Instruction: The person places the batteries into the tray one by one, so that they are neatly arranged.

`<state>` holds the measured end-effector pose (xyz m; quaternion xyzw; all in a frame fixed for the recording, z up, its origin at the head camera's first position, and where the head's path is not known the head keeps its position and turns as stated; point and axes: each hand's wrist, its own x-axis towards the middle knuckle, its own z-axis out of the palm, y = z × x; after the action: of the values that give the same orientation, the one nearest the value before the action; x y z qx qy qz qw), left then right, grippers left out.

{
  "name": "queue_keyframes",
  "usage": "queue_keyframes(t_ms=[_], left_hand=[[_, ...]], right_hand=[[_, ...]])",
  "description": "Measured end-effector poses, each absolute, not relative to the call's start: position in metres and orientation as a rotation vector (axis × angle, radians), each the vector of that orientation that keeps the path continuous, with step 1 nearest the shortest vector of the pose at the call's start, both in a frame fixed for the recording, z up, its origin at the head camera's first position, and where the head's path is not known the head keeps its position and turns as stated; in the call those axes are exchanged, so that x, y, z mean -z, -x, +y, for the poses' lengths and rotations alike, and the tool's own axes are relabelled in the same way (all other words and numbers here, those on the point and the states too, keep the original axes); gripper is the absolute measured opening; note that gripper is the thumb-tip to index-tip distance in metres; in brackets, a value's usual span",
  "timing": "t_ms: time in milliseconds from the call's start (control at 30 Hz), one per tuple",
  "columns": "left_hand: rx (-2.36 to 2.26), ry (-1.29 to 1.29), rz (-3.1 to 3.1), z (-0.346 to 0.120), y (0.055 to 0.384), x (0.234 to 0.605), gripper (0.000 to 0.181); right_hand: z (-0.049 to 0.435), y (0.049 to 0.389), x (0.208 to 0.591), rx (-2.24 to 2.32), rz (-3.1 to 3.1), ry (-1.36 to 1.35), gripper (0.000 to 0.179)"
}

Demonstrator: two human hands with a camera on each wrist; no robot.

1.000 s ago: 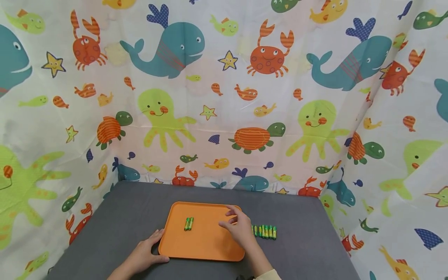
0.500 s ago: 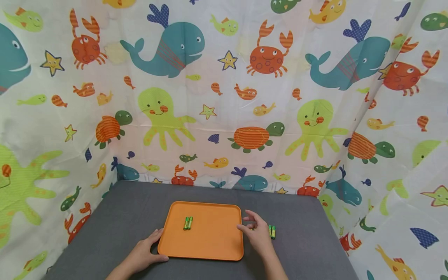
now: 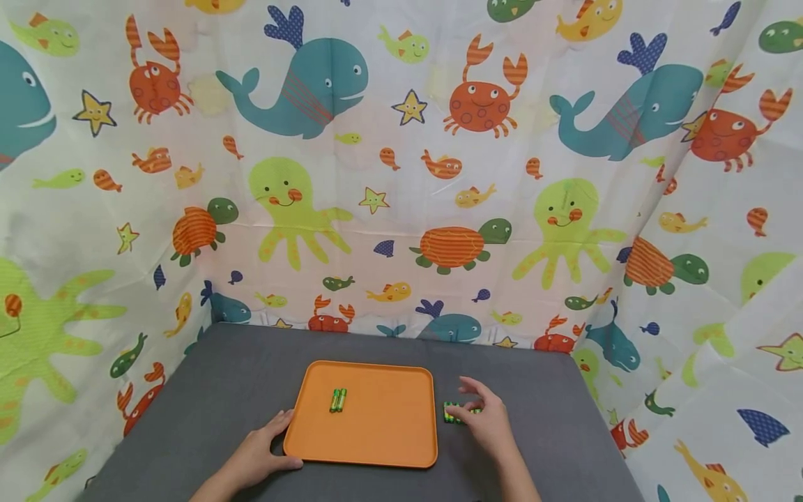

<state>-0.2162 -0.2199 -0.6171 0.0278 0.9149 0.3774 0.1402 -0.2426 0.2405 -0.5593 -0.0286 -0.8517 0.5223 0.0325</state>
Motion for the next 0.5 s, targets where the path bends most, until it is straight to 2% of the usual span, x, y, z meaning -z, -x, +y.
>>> queue_keyframes(t_ms=[500], left_hand=[[-1.072, -0.055, 2.623, -0.220, 0.218, 0.619, 0.117]], right_hand=[[0.293, 0.243, 0.580, -1.475, -2.796, 0.280, 0.070]])
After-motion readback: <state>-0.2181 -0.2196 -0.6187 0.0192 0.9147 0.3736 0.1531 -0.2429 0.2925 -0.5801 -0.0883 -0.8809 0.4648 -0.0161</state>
